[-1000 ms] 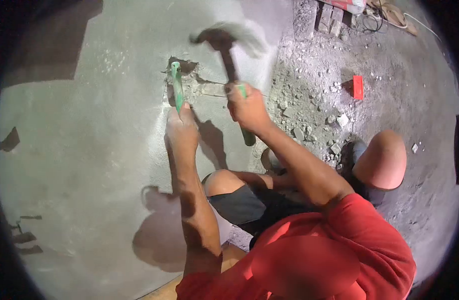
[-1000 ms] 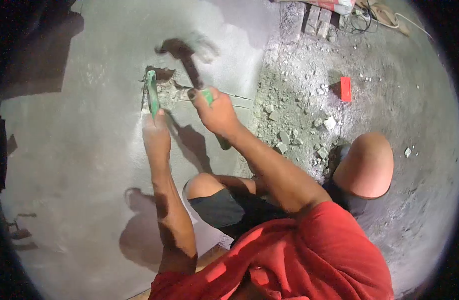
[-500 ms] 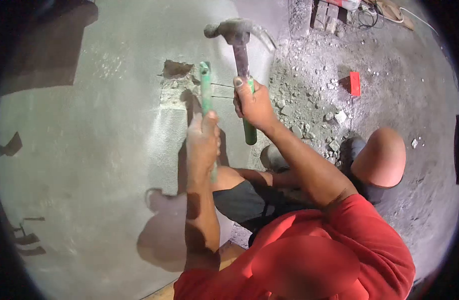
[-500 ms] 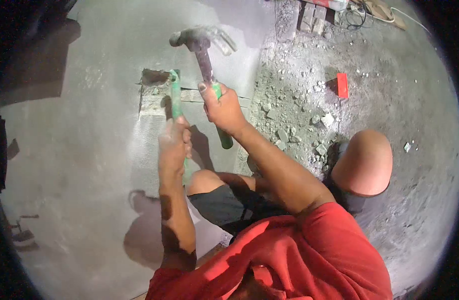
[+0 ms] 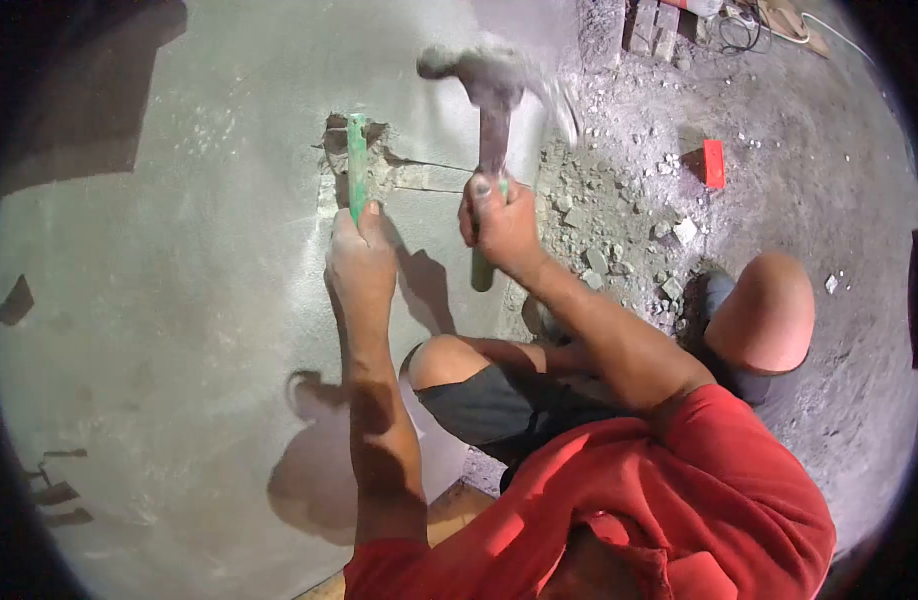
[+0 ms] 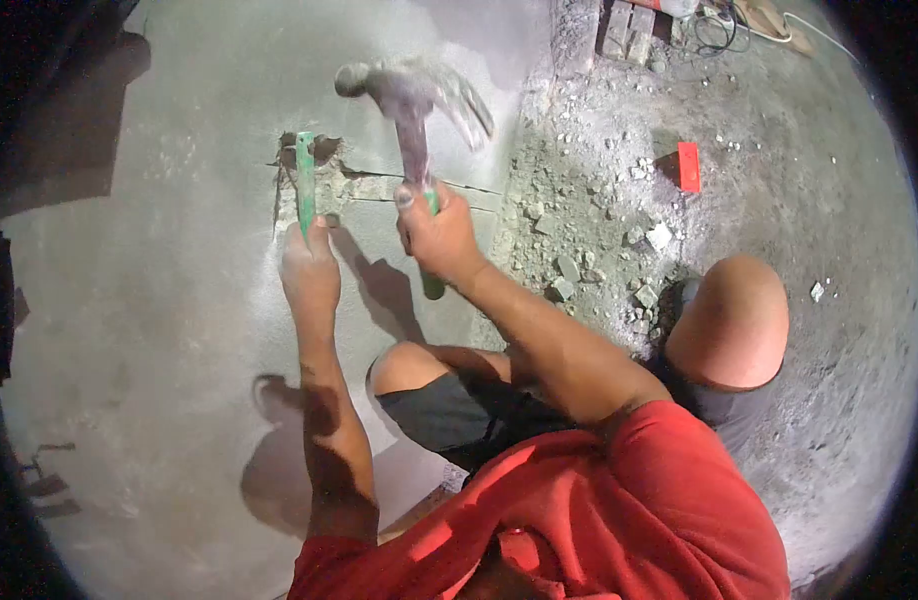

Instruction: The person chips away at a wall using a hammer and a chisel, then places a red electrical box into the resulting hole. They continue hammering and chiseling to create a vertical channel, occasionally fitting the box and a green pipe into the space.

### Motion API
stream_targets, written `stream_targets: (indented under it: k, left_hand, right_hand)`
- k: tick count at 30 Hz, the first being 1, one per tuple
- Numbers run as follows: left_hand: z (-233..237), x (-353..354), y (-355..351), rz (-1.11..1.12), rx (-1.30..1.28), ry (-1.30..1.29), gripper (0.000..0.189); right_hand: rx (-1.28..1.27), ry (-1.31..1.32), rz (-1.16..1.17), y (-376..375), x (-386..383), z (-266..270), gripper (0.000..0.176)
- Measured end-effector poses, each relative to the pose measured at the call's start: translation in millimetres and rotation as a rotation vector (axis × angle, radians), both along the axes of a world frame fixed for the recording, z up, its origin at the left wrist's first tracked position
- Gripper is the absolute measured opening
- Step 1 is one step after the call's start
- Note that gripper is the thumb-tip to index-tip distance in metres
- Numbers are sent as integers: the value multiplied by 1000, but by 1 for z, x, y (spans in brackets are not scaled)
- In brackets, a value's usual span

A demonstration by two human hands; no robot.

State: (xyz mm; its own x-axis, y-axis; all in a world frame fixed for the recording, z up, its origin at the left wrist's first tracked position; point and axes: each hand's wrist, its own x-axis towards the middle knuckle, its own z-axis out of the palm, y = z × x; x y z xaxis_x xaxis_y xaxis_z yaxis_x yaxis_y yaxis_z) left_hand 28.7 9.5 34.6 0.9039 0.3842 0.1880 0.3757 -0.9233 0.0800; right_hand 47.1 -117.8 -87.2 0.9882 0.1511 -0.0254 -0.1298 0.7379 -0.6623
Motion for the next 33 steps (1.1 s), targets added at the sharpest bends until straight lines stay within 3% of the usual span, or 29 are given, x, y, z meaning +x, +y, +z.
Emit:
stream_targets:
  k: [1, 2, 3, 5, 9, 12, 16, 21, 23, 25, 27, 29, 31, 32, 33]
  left_hand:
    - [1, 2, 1, 4, -10, 6, 44]
    - [0, 2, 4, 11, -9, 6, 44]
    - [-1, 4, 8, -16, 1, 8, 45]
    - [2, 6, 7, -51, 12, 9, 45]
    - [2, 7, -3, 3, -40, -25, 44]
    - [5, 14, -10, 5, -120, -27, 43]
    - [-8, 17, -13, -6, -293, -82, 41]
    - [-5, 19, -14, -5, -286, -87, 37]
    - [-2, 20, -17, -25, -306, -93, 36]
    - [-2, 24, -18, 88, -445, -49, 41]
    - [-9, 23, -13, 82, -431, -67, 41]
    - [-16, 22, -4, 84, -415, -88, 41]
    - [-21, 20, 6, -94, -385, -147, 33]
    - [-21, 18, 10, -87, -377, -146, 33]
    - [-20, 20, 9, -77, -355, -141, 33]
  right_hand:
    - [55, 2, -5, 16, -3, -6, 39]
    - [-226, -108, -149, 42, 2, -25, 37]
    - [-461, -188, 49, 42, 12, -23, 34]
    - [-406, -50, 40, 37, 16, -16, 33]
    - [-297, -33, 14, 10, 16, -5, 37]
    - [60, -267, -279, -8, 9, 13, 44]
    - [-50, -29, -142, -28, 25, 37, 45]
    - [12, -135, -214, 25, 8, 7, 45]
    - [-454, -97, 64, 37, 26, -7, 42]
    - [-491, -115, 34, -1, 39, 18, 39]
    - [-314, -92, -85, -24, 42, 42, 42]
    - [-237, -249, -239, -51, 34, 58, 50]
    - [228, -255, -426, -28, 23, 57, 50]
    - [-191, -371, -509, 0, 24, 21, 47]
    - [-839, -667, -794, 29, 40, -17, 42]
